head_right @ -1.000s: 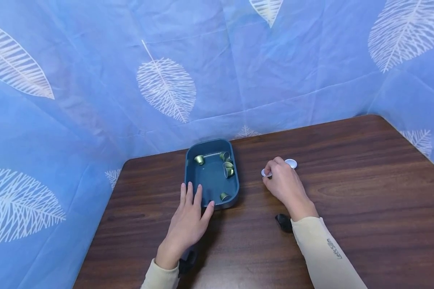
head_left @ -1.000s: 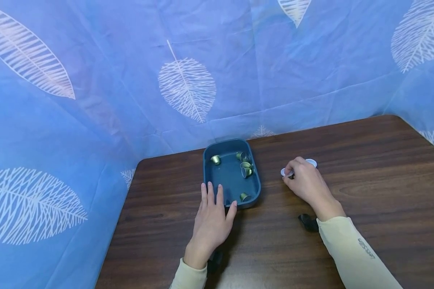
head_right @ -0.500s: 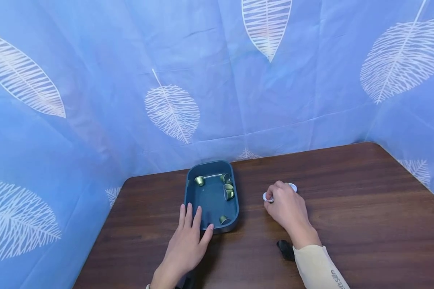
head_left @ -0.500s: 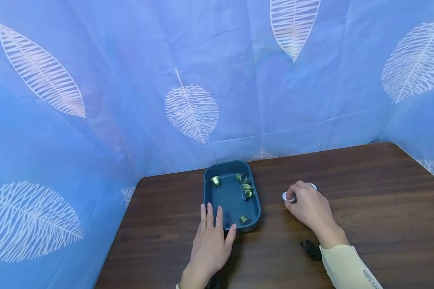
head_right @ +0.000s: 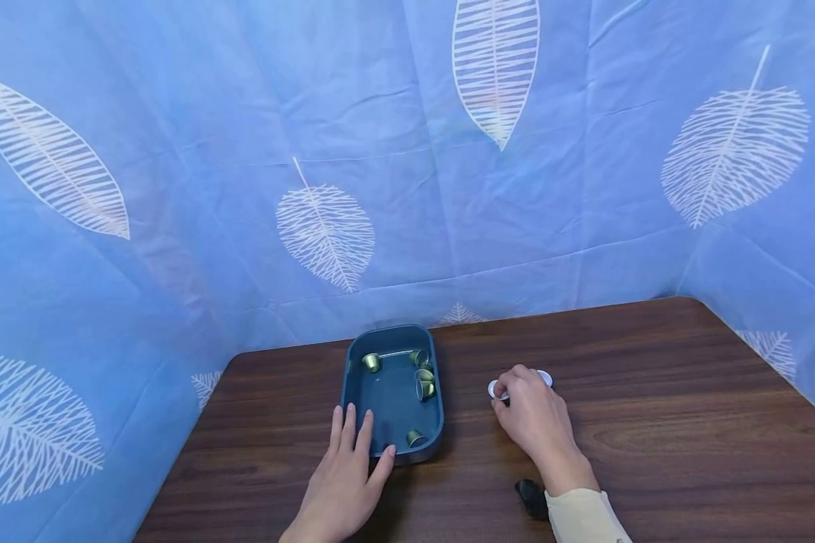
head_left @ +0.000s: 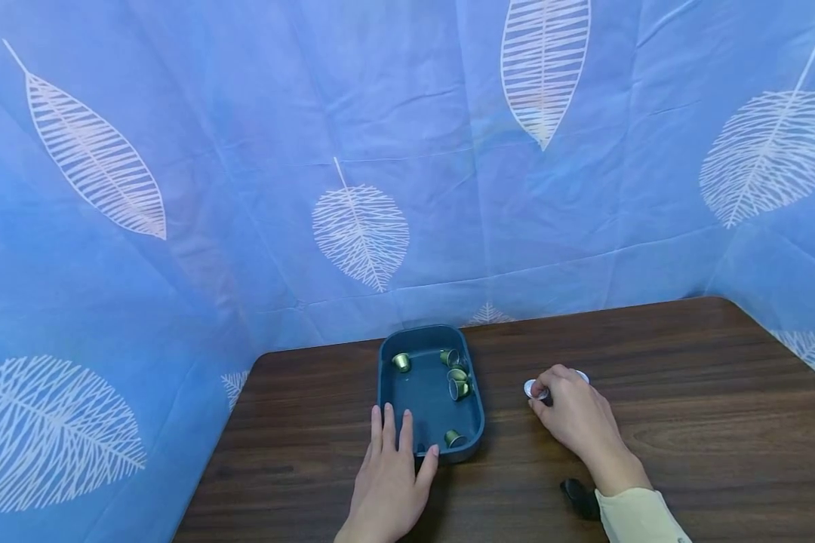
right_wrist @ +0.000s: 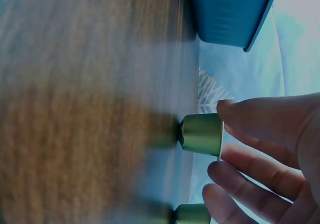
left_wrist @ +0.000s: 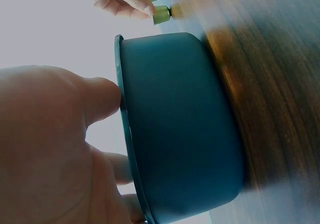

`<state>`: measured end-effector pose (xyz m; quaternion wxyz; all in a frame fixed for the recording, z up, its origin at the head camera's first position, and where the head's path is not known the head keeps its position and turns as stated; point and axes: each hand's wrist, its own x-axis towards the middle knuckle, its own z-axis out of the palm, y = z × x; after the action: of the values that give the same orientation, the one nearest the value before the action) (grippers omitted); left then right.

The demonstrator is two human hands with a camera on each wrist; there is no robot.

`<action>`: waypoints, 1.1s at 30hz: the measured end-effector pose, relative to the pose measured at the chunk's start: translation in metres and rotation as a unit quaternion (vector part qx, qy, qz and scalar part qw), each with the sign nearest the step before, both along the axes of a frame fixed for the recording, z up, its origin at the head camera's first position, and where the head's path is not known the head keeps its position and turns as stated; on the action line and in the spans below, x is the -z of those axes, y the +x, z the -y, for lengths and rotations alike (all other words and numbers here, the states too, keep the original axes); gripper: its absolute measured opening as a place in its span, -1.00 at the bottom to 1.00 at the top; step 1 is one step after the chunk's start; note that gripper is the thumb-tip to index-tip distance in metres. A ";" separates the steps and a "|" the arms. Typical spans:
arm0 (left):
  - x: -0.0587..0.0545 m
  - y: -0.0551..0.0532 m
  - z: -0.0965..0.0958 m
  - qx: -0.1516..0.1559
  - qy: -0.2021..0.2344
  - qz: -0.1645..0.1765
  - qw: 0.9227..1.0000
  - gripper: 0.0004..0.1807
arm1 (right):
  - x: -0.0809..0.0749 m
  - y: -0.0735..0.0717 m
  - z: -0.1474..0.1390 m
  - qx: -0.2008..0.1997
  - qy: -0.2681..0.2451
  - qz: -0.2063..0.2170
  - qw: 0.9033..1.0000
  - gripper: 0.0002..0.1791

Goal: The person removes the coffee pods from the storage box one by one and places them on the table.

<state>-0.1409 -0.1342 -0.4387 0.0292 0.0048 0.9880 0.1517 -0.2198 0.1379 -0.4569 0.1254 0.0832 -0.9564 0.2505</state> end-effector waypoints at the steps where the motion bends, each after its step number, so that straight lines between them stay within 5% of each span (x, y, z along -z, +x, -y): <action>1: 0.000 0.000 0.000 -0.001 -0.001 0.001 1.000 -0.18 | 0.000 0.000 0.000 -0.001 0.001 0.000 1.000 -0.91; 12: 0.001 0.000 0.000 -0.002 0.005 0.011 1.000 -0.14 | -0.001 0.000 0.002 0.007 0.016 0.023 1.000 -0.82; 33: -0.001 0.000 0.000 -0.002 -0.001 0.007 1.000 -0.16 | -0.012 0.001 -0.015 0.024 -0.001 -0.015 1.000 -0.82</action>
<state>-0.1410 -0.1344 -0.4380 0.0356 0.0016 0.9879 0.1507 -0.2184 0.1533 -0.4447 0.1457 0.0642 -0.9557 0.2474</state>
